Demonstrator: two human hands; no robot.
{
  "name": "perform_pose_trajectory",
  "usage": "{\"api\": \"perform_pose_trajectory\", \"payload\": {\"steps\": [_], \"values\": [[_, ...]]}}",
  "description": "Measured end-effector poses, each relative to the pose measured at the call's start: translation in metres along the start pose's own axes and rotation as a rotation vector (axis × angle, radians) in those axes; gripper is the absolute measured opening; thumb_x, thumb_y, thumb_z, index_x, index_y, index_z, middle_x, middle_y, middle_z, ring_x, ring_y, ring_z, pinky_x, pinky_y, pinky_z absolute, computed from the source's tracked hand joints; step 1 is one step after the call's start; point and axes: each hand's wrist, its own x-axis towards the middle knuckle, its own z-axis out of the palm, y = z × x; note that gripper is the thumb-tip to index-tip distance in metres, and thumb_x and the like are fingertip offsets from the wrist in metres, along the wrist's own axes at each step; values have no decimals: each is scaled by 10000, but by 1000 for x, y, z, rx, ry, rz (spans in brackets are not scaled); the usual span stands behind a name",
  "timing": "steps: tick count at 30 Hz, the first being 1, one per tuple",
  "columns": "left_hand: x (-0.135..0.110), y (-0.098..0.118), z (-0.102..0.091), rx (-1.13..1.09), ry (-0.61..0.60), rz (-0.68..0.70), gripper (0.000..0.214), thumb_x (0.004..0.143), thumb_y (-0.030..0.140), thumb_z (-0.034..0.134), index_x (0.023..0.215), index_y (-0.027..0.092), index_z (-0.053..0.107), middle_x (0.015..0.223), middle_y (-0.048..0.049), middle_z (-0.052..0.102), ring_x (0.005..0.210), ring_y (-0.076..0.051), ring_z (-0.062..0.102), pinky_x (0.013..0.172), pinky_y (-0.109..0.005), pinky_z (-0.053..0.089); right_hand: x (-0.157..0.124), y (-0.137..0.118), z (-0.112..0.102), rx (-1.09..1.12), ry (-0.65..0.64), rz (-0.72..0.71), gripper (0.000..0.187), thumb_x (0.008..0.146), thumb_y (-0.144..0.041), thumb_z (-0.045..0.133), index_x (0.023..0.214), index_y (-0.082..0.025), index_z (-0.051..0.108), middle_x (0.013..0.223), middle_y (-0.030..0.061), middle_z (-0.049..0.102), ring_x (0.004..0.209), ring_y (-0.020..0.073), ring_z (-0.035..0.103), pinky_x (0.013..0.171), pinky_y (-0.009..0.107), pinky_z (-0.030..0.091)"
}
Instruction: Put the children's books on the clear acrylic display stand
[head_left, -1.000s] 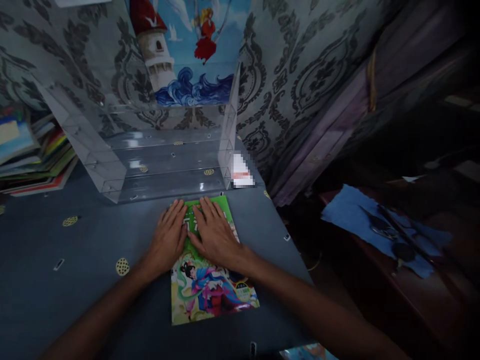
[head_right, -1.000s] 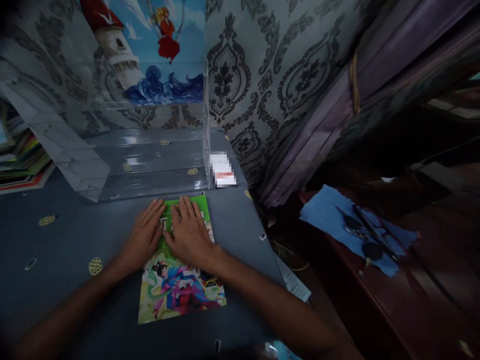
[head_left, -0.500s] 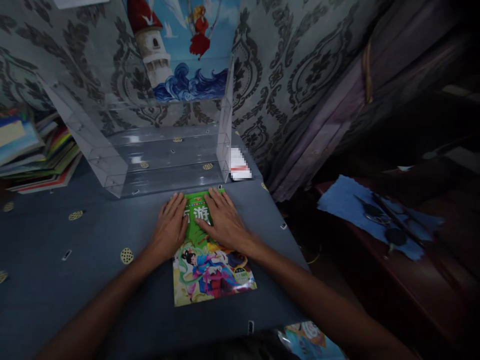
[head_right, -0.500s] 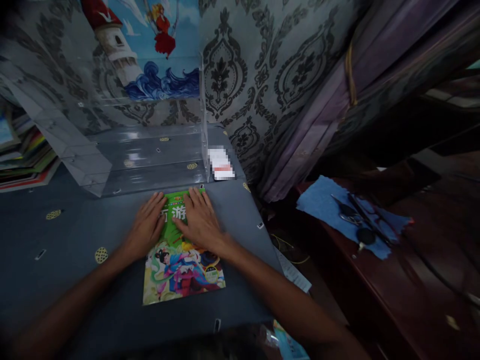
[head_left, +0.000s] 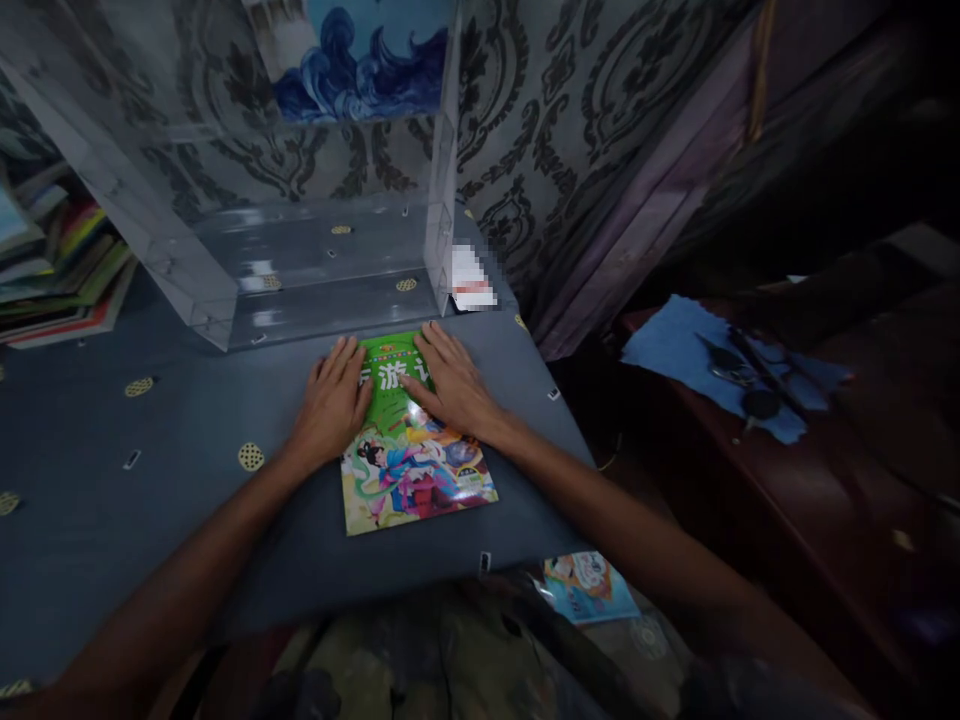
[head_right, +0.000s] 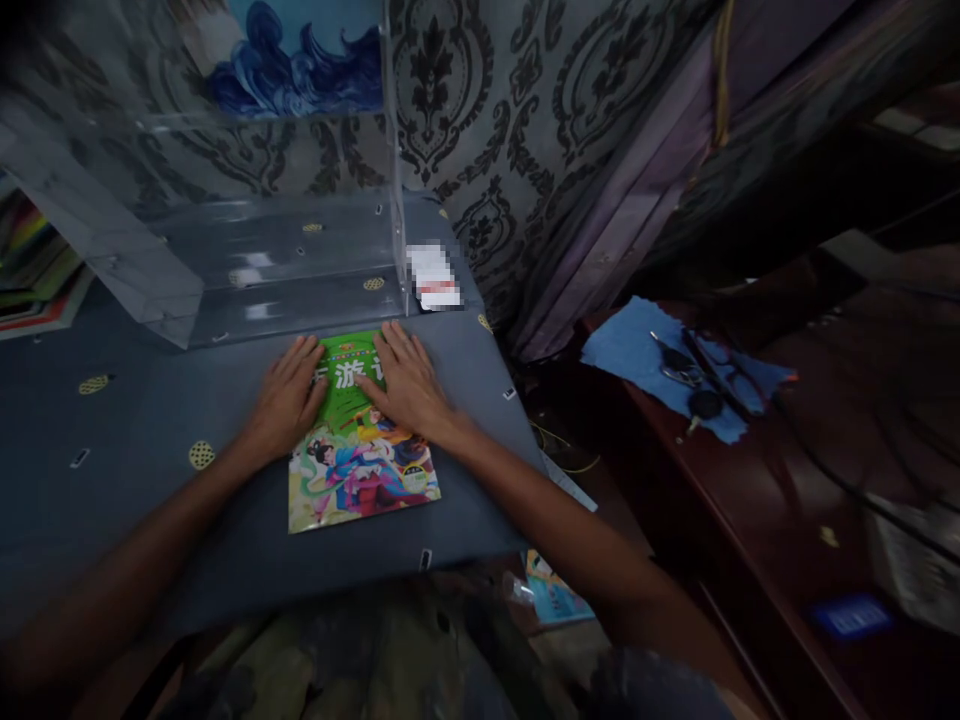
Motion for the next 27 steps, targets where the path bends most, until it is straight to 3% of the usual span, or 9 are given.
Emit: {"api": "perform_pose_trajectory", "payload": {"steps": [13, 19, 23, 27], "values": [[0, 6, -4, 0, -11, -13, 541, 1029, 382, 302, 1469, 105, 450, 1588, -203, 418, 1518, -304, 322, 1207, -555, 280, -80, -11, -6, -1, 11, -103, 789, 995, -668, 382, 1533, -90, 388, 1645, 232, 278, 1569, 335, 142, 1231, 588, 235], [3, 9, -11, 59, -31, -21, 532, 1032, 364, 297, 1465, 103, 463, 1580, -202, 432, 1514, -306, 328, 1206, -563, 275, -98, -16, -5, -11, -1, -132, 813, 986, -689, 378, 1563, -118, 328, 1664, 235, 218, 1575, 336, 109, 1227, 608, 226], [-11, 32, -22, 185, -76, -2, 553, 1041, 391, 310, 1435, 51, 498, 1555, -231, 453, 1505, -351, 333, 1212, -600, 238, -99, -17, -4, -31, 10, -122, 776, 999, -668, 363, 1565, -138, 326, 1660, 221, 244, 1577, 326, 100, 1223, 608, 233], [-52, 70, -21, 219, -149, 156, 546, 1051, 399, 328, 1452, 69, 499, 1562, -214, 452, 1512, -338, 323, 1224, -596, 230, -100, -17, -2, -52, -1, -125, 739, 1014, -607, 381, 1559, -110, 333, 1662, 238, 223, 1576, 334, 97, 1218, 607, 238]]}}
